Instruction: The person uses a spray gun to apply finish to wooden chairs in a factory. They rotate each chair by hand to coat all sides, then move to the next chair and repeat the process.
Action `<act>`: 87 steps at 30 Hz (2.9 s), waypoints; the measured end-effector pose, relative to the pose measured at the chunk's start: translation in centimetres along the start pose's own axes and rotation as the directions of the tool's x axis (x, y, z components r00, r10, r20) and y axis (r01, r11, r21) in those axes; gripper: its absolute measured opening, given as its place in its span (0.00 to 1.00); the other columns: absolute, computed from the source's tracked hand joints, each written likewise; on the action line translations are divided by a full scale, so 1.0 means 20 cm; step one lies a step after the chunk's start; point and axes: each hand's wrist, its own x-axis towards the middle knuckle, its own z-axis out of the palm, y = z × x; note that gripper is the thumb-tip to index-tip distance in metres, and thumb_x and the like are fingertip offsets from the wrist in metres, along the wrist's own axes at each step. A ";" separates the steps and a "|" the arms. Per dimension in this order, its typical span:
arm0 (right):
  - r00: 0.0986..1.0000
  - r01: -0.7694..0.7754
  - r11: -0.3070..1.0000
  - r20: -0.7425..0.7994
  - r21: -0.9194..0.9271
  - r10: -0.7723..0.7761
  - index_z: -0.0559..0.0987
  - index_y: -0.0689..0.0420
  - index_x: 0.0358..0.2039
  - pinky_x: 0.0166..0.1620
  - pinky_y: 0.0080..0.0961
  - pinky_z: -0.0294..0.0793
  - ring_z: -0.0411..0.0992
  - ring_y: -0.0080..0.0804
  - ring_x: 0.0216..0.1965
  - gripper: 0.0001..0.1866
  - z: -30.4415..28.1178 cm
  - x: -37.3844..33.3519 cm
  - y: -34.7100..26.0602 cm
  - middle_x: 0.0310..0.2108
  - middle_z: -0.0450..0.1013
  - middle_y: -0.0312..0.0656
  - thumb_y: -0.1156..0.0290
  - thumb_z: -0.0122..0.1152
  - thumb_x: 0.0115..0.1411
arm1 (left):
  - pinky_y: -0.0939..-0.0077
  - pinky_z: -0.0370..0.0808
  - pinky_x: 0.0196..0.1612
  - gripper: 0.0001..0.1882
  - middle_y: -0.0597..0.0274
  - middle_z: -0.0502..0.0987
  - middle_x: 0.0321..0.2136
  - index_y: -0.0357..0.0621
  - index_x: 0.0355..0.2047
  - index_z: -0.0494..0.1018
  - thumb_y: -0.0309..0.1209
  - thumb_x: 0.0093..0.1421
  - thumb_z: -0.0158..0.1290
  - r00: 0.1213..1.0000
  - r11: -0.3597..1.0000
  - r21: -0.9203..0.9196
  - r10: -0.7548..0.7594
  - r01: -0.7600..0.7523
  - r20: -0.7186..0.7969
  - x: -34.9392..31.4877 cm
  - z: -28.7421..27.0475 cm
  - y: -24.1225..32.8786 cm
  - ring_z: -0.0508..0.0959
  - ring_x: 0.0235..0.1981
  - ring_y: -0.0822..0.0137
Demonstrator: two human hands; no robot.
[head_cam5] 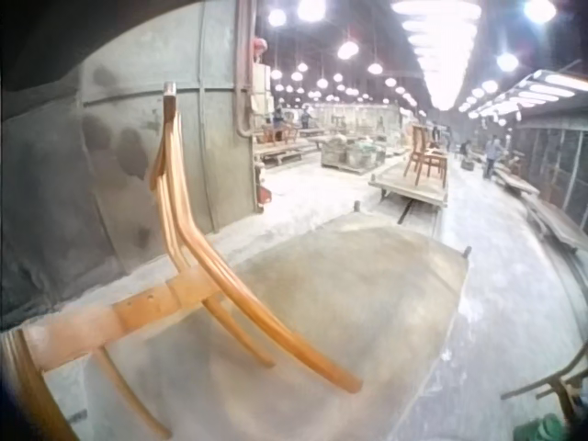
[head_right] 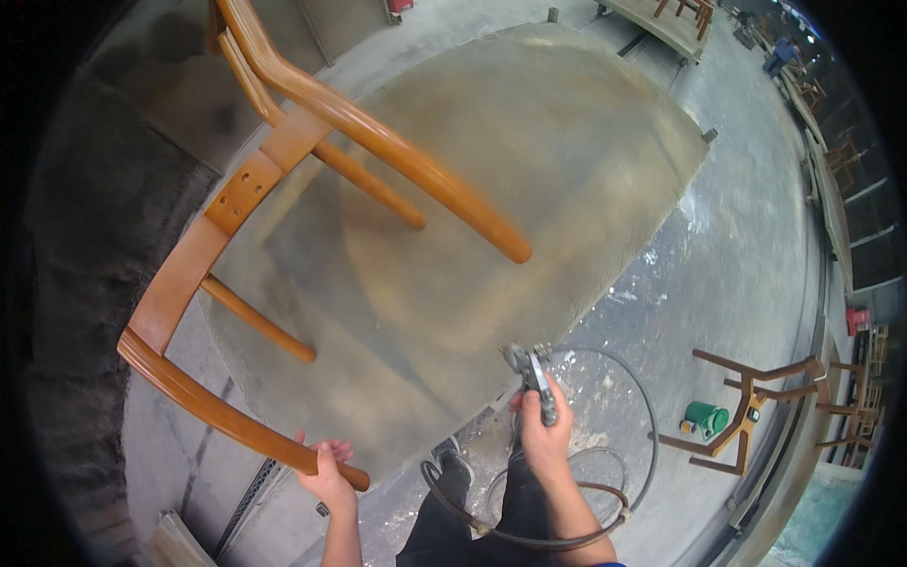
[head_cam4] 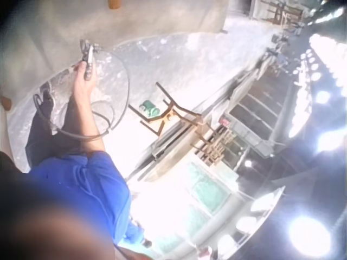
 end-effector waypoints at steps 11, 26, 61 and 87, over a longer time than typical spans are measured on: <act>0.983 -0.177 0.983 0.049 -0.048 0.179 0.75 0.60 0.39 0.20 0.16 0.64 0.71 0.20 0.21 0.31 -0.51 0.85 -0.24 0.25 0.76 0.39 0.40 0.41 0.72 | 0.70 0.81 0.31 0.31 0.51 0.77 0.32 0.29 0.65 0.55 0.31 0.66 0.51 0.989 0.983 0.183 0.017 0.010 -0.148 -0.03 0.05 -0.04 0.82 0.30 0.59; 0.816 -0.175 0.984 0.565 0.037 0.124 0.74 0.61 0.48 0.22 0.14 0.65 0.72 0.17 0.27 0.27 -0.48 1.70 -0.71 0.30 0.77 0.36 0.45 0.50 0.71 | 0.63 0.78 0.41 0.32 0.48 0.78 0.39 0.40 0.66 0.56 0.36 0.64 0.49 0.913 0.926 0.114 -0.325 0.360 -0.247 -0.09 0.16 0.04 0.81 0.37 0.56; 0.794 -0.201 0.973 0.563 -0.116 0.231 0.73 0.59 0.40 0.22 0.13 0.65 0.68 0.16 0.23 0.20 0.31 -0.36 -0.10 0.29 0.77 0.39 0.52 0.50 0.73 | 0.73 0.79 0.30 0.15 0.57 0.77 0.27 0.30 0.47 0.69 0.21 0.60 0.54 0.979 0.988 -0.060 -0.151 0.144 -0.134 -0.06 -0.02 -0.09 0.81 0.28 0.67; 0.909 -0.220 0.962 0.324 -0.162 0.262 0.73 0.64 0.57 0.22 0.15 0.64 0.67 0.16 0.21 0.41 -0.88 -0.37 -0.14 0.29 0.77 0.40 0.35 0.51 0.66 | 0.68 0.74 0.46 0.16 0.57 0.78 0.36 0.34 0.41 0.75 0.29 0.55 0.62 0.946 0.977 -0.020 -0.212 0.213 -0.245 -0.12 0.56 -0.76 0.77 0.38 0.65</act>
